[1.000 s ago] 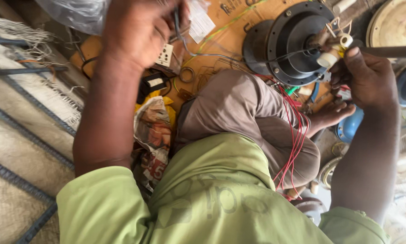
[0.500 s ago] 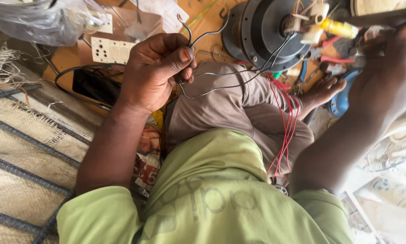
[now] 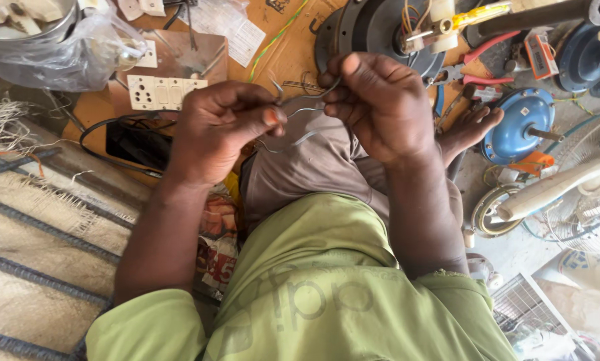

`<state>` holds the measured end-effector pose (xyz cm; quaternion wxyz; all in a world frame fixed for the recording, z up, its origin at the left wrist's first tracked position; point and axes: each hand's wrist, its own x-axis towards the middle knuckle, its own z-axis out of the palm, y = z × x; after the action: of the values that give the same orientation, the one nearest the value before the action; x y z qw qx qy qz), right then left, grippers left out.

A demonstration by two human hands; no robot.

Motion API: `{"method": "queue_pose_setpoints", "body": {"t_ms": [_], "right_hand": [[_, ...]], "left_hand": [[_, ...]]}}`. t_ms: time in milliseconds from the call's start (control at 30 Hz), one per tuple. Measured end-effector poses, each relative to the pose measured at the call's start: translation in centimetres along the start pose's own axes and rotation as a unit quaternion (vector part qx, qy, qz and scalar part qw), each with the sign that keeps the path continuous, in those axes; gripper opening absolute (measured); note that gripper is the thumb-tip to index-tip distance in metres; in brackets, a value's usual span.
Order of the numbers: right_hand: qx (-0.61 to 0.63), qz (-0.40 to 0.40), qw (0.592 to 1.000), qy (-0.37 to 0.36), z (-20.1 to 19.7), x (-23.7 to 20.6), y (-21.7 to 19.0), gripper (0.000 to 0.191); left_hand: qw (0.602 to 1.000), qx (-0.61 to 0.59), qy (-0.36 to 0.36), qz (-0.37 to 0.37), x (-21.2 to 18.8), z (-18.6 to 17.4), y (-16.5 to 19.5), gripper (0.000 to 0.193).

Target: The person connects wires and tightens components on a fan motor assembly using a screwdriver and by hand while sitting in a workspace with various fan parts.

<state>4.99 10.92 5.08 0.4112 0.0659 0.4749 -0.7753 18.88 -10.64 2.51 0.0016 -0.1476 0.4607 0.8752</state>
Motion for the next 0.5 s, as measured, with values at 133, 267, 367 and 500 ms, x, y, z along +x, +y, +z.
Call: {"method": "queue_pose_setpoints", "body": {"t_ms": [133, 267, 367, 500], "right_hand": [[-0.18, -0.053, 0.982, -0.034, -0.3, -0.4, 0.8, 0.023], [-0.221, -0.103, 0.969, -0.038, -0.6, 0.0, 1.9, 0.023], [-0.164, -0.084, 0.982, -0.052, -0.8, 0.2, 1.9, 0.023], [-0.188, -0.015, 0.98, -0.066, -1.0, 0.2, 1.3, 0.023]], "left_hand": [[0.999, 0.039, 0.002, 0.001, -0.1, 0.6, 0.9, 0.013], [0.997, 0.076, -0.028, 0.015, 0.3, 2.2, 0.1, 0.016], [0.996, 0.09, 0.014, 0.002, 0.4, 2.5, -0.4, 0.016], [0.985, 0.171, 0.011, -0.027, 0.3, 1.9, 0.2, 0.014]]}}
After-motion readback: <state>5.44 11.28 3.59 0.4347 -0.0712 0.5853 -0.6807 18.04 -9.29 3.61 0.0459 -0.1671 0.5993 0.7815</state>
